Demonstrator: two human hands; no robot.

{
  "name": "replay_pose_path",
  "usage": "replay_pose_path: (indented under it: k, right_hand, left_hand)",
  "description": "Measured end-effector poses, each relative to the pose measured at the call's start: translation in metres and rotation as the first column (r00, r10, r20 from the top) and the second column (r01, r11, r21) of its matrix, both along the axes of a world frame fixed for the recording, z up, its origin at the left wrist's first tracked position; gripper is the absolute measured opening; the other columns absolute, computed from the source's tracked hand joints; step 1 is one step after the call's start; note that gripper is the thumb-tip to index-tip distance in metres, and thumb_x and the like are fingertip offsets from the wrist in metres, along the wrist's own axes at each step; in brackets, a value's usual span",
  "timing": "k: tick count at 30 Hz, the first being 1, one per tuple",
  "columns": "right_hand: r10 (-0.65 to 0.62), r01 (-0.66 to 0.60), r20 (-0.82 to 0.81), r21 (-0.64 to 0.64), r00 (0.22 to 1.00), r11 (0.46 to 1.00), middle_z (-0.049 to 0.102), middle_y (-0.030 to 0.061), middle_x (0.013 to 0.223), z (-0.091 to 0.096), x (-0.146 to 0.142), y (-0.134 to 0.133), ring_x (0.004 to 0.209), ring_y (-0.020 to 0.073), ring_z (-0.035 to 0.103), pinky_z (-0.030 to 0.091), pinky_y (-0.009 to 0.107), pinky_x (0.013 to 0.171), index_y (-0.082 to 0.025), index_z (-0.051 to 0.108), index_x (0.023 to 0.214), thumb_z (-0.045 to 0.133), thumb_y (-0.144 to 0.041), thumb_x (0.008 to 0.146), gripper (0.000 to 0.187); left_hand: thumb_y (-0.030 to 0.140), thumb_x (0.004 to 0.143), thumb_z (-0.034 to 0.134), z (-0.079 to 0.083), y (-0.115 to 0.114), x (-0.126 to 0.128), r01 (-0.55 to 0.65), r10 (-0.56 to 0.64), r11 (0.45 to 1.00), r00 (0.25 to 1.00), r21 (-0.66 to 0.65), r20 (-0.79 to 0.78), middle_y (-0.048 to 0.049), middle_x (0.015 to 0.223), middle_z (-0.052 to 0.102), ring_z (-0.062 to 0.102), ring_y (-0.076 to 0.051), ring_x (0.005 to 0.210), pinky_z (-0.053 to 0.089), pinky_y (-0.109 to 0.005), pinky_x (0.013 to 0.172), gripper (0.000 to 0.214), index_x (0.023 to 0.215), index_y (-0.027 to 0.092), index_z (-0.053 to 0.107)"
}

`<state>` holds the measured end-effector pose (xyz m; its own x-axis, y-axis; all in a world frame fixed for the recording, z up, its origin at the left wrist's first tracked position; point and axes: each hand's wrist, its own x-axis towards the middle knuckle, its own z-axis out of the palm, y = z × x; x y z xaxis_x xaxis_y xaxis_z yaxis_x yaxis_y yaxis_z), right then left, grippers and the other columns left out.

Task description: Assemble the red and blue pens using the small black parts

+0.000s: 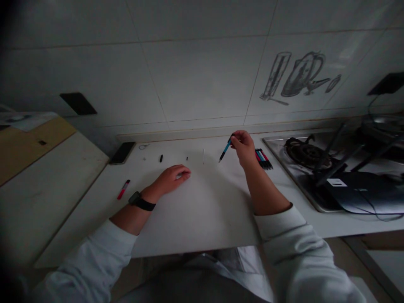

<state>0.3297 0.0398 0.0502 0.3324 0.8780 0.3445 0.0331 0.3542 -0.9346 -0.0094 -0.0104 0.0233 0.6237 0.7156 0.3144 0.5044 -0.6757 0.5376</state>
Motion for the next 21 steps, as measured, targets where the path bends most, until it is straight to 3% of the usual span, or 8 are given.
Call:
replay_pose_path:
  k: [7, 21]
  right_hand:
    - [-0.228, 0.227, 0.007, 0.039, 0.974, 0.973, 0.058, -0.0046, 0.077, 0.001, 0.044, 0.009, 0.067, 0.0122, 0.062, 0.057, 0.028, 0.065, -0.025, 0.055, 0.094, 0.073, -0.043, 0.073, 0.033]
    - [-0.246, 0.246, -0.001, 0.048, 0.969, 0.968, 0.061, -0.0038, 0.078, -0.005, 0.061, 0.012, 0.067, 0.013, 0.065, 0.057, 0.028, 0.063, -0.024, 0.057, 0.096, 0.073, -0.041, 0.074, 0.032]
  left_hand:
    - [0.034, 0.099, 0.057, -0.004, 0.003, 0.0, -0.016, 0.016, 1.0, 1.0, 0.003, -0.016, -0.0049, 0.098, 0.072, 0.066, -0.018, 0.09, 0.054, -0.035, 0.088, 0.019, 0.102, 0.022, 0.071]
    - [0.031, 0.099, 0.058, -0.003, 0.003, 0.0, 0.011, -0.011, 1.0, 0.999, 0.012, -0.052, -0.0039, 0.098, 0.073, 0.066, -0.019, 0.092, 0.053, -0.035, 0.087, 0.015, 0.101, 0.023, 0.071]
